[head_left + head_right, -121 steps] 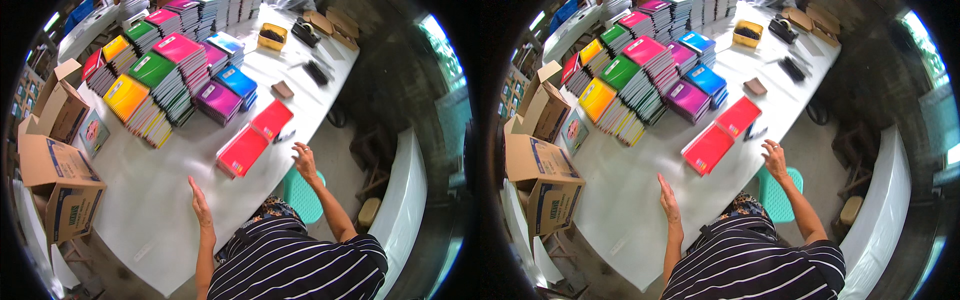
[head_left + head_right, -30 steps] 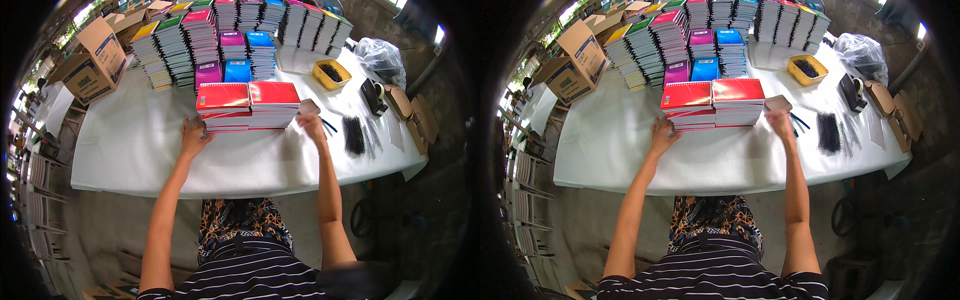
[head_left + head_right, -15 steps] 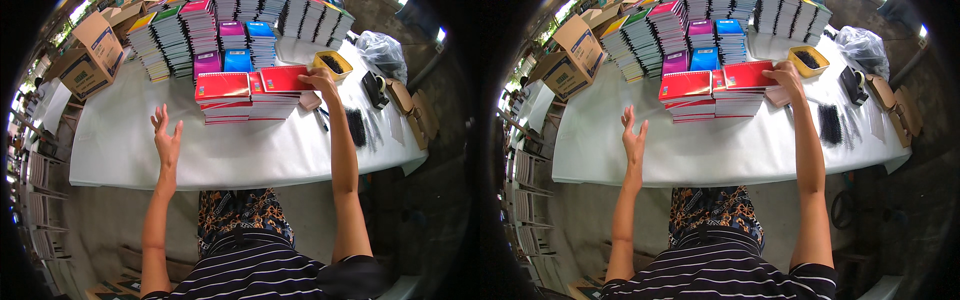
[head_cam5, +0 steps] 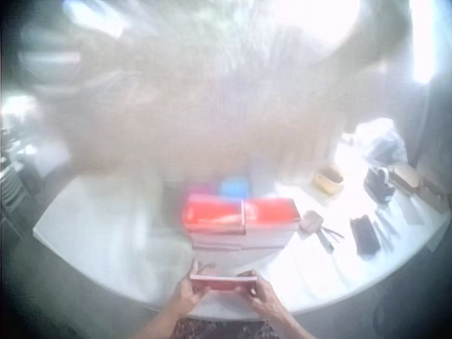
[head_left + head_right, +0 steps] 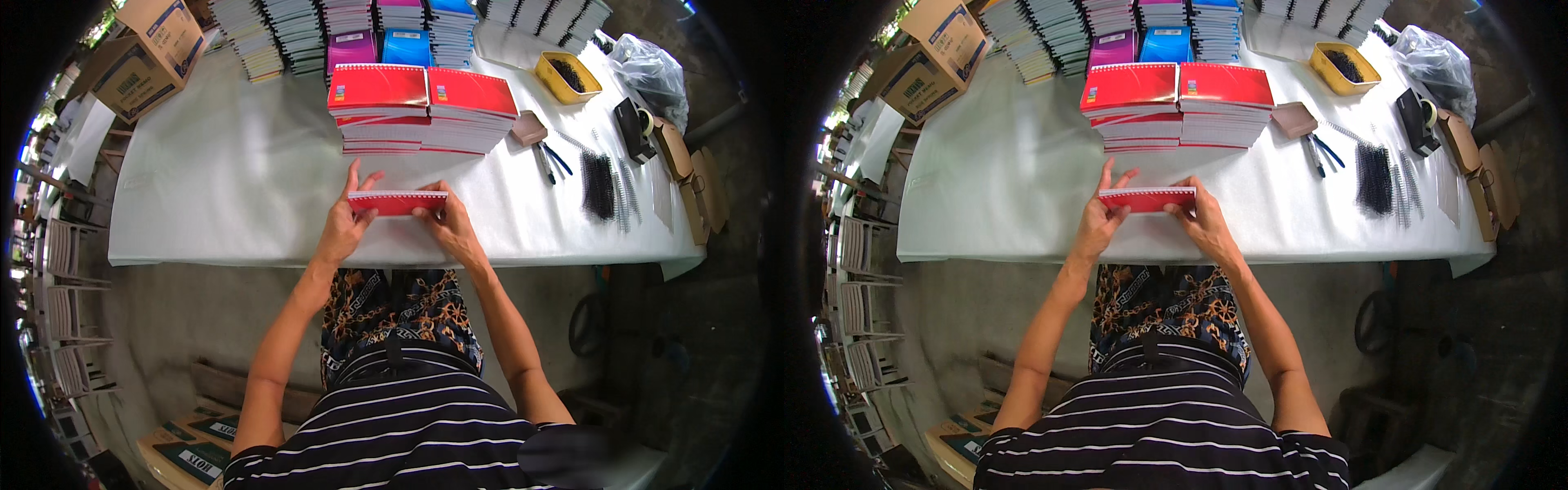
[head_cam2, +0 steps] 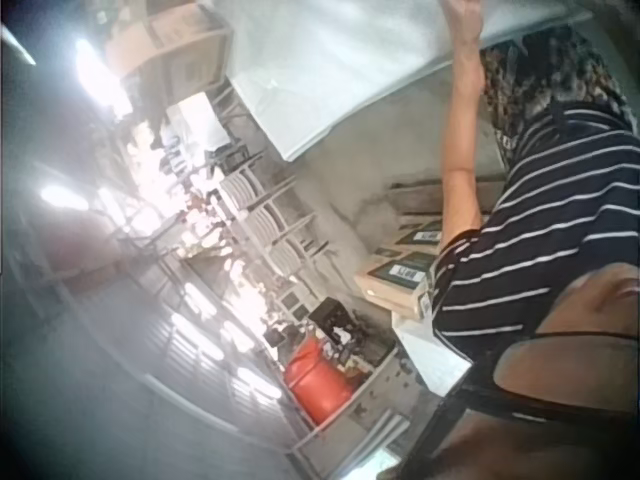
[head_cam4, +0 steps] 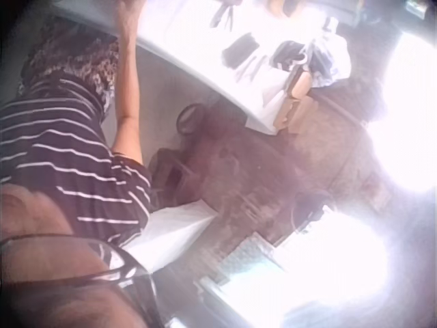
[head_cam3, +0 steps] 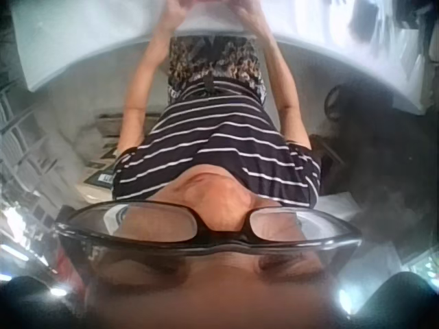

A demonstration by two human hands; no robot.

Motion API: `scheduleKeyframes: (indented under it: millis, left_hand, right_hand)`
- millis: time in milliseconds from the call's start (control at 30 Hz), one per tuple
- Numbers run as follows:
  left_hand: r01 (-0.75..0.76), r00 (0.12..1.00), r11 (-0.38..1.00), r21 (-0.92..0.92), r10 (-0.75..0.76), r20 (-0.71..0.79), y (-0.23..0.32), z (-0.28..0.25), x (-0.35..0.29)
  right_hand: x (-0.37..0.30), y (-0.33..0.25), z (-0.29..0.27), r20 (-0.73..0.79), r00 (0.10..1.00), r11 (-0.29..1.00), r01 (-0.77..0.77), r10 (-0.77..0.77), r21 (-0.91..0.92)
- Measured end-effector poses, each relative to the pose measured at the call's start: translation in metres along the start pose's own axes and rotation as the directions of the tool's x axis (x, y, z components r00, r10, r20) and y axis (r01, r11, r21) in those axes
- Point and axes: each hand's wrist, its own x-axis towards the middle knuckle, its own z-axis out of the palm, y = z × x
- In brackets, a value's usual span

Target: The person assembles spiral-bound notebooks by inserting metal coils into pre-punched holes using pliers. They handle stacks of yellow and red notebooks, aligning the coils and crimping the ends to secure them. The person also unpacks notebooks from a cardboard box and stacks them on the table.

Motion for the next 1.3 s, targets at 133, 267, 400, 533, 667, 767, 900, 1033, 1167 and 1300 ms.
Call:
scheduleKeyframes:
  millis: [133,267,400,533,667,767,900,1033,1167,1300]
  left_hand:
    - [0.022,0.998,1.000,0.013,-0.022,0.053,0.013,0.006,0.005]
    - [-0.335,0.930,0.912,0.235,0.360,-0.071,0.081,0.011,0.025]
    - [-0.248,0.855,0.893,0.375,0.383,-0.348,0.114,-0.028,0.099]
    - [0.223,0.914,0.965,0.140,-0.157,-0.374,0.098,-0.053,0.147]
    - [0.505,0.856,0.854,0.123,-0.479,-0.194,0.077,-0.082,0.157]
    - [0.458,0.866,0.885,0.082,-0.424,-0.264,0.071,-0.091,0.153]
    - [0.370,0.905,0.912,0.176,-0.310,-0.291,0.085,-0.096,0.145]
    - [0.025,0.987,1.000,0.012,-0.023,-0.159,0.104,-0.101,0.118]
    - [-0.080,0.996,0.961,-0.264,0.085,0.007,0.091,-0.072,0.064]
    - [0.001,0.986,0.983,-0.185,0.030,0.166,0.053,-0.039,0.026]
  right_hand:
    - [0.005,-0.003,-0.015,0.021,1.000,0.998,0.015,-0.016,0.060]
    - [0.039,-0.058,-0.084,-0.299,0.933,0.980,0.190,-0.199,-0.057]
    - [0.100,-0.111,-0.146,-0.485,0.870,0.972,0.182,-0.088,0.150]
    - [0.157,-0.075,-0.163,-0.286,0.955,0.865,-0.204,0.074,-0.459]
    - [0.151,-0.075,-0.136,-0.281,0.955,0.455,-0.207,-0.100,-0.866]
    - [0.142,-0.069,-0.127,-0.312,0.912,0.427,-0.179,-0.265,-0.886]
    - [0.118,-0.083,-0.108,-0.305,0.758,0.527,0.060,-0.576,-0.848]
    - [0.075,-0.101,-0.069,-0.243,0.852,0.802,0.286,-0.463,-0.524]
    - [0.058,-0.099,-0.035,-0.232,0.840,0.858,0.419,-0.490,-0.296]
    - [0.026,-0.052,-0.027,0.033,0.998,0.979,0.049,-0.056,0.200]
